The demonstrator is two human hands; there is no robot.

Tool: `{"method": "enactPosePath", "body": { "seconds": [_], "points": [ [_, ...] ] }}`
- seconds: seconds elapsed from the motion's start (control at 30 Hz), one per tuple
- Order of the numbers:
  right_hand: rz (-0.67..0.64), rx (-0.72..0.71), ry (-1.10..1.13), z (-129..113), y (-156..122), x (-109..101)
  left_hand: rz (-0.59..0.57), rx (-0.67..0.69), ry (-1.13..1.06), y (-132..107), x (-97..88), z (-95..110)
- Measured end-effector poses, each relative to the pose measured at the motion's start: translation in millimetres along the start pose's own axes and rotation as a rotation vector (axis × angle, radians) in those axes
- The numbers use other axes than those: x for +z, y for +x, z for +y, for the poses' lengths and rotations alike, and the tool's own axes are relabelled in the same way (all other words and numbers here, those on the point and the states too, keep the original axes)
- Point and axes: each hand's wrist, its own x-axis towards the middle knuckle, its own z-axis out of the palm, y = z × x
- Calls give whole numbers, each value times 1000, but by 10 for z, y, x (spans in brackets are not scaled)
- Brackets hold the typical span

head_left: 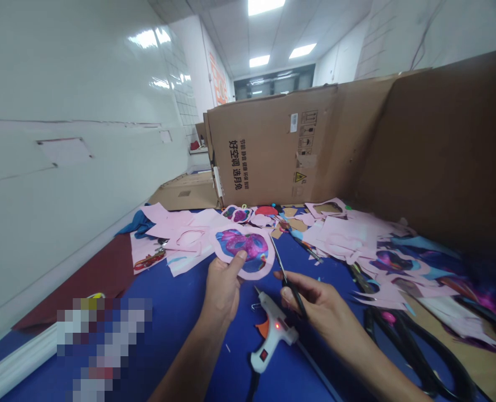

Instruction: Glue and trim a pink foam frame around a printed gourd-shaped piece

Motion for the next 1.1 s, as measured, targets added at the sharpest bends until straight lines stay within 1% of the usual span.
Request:
{"method": "enactPosePath", "body": {
  "seconds": [0.13, 0.43, 0.53, 0.77, 1.1],
  "points": [
    [5, -6, -15, 22, 11, -3, -5, 7, 1, 4, -3, 6],
    [17, -10, -26, 65, 33, -21, -61, 16, 37, 38, -56, -6],
    [6, -17, -18, 62, 31, -31, -59, 5, 40, 42, -57, 6],
    [-9, -46, -12, 72, 28, -47, -49, 28, 58, 57, -45, 35],
    [0, -27, -13, 78, 43, -52, -70, 7, 54, 82, -85, 29]
  ]
}}
